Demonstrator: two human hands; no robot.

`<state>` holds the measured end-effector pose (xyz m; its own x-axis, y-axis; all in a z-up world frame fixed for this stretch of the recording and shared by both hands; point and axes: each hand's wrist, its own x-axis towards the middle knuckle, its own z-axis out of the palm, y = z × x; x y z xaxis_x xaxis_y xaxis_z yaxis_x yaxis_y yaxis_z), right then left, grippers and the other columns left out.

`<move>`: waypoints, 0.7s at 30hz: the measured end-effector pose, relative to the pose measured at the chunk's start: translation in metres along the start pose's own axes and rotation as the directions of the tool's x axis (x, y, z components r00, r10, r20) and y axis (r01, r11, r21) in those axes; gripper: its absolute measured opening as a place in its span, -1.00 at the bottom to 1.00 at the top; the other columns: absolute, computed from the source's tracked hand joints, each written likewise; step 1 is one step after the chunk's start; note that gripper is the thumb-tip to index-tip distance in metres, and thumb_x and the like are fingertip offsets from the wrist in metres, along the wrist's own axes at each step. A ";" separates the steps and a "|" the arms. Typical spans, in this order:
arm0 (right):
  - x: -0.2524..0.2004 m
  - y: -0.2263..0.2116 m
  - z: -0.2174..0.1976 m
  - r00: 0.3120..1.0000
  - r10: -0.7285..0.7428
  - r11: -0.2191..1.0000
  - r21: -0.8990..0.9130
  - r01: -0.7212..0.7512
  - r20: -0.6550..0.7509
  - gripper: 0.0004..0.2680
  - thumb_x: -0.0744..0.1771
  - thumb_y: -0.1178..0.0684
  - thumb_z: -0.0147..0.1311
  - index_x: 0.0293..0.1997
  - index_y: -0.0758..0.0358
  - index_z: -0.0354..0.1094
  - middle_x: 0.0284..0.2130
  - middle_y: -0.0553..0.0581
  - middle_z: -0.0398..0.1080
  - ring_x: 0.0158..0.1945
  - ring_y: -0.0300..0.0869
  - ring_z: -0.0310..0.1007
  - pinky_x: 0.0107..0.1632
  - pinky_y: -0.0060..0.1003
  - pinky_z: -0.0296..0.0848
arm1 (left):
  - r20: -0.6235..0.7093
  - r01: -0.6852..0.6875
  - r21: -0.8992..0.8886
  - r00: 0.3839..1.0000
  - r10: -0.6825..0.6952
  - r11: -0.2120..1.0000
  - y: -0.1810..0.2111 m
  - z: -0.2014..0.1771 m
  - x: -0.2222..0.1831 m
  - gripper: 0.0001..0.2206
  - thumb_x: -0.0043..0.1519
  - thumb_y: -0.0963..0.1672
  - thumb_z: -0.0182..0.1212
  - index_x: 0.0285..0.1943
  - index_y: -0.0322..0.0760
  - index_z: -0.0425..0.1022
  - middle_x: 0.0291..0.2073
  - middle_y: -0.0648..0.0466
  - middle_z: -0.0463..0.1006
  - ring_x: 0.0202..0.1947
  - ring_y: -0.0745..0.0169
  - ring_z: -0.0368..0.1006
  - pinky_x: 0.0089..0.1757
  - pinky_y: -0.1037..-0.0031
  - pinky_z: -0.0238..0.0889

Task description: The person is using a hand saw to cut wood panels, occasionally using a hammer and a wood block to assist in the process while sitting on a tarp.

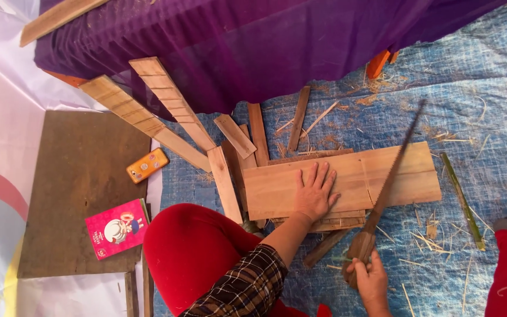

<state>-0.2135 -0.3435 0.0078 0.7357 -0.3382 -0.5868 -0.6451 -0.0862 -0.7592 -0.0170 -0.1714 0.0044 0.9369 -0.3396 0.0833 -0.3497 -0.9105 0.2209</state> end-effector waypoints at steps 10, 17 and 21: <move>-0.060 -0.176 -0.052 0.832 -0.524 0.825 0.135 0.549 -0.182 -0.36 0.30 0.46 -0.06 0.62 0.33 -0.22 -0.15 0.29 0.27 -0.26 -0.04 0.38 -0.22 -0.24 0.46 | 0.031 0.001 0.004 1.000 -0.001 1.000 0.001 -0.005 0.000 -0.38 0.33 0.14 -0.16 0.55 -0.12 0.15 0.59 0.04 -0.05 0.57 -0.10 -0.24 0.32 -0.28 -0.45; -0.076 -0.180 -0.063 0.760 -0.583 0.811 -0.156 0.564 -0.286 -0.51 0.33 0.36 0.13 0.48 0.64 0.14 -0.31 0.37 0.43 -0.48 -0.07 0.40 -0.47 -0.29 0.33 | 0.021 0.005 0.018 1.000 -0.005 1.000 0.001 -0.002 -0.003 -0.37 0.32 0.15 -0.14 0.55 -0.09 0.16 0.58 0.07 -0.03 0.56 -0.07 -0.20 0.31 -0.25 -0.39; -0.072 -0.174 -0.060 0.811 -0.525 0.851 -0.192 0.489 -0.260 -0.59 0.30 0.32 0.17 0.32 0.66 0.29 -0.22 0.44 0.51 -0.51 -0.07 0.44 -0.51 -0.28 0.36 | 0.046 0.015 0.022 0.999 -0.016 1.000 0.000 0.000 0.003 -0.33 0.33 0.16 -0.19 0.56 -0.20 0.10 0.59 0.03 -0.07 0.57 -0.06 -0.25 0.33 -0.24 -0.44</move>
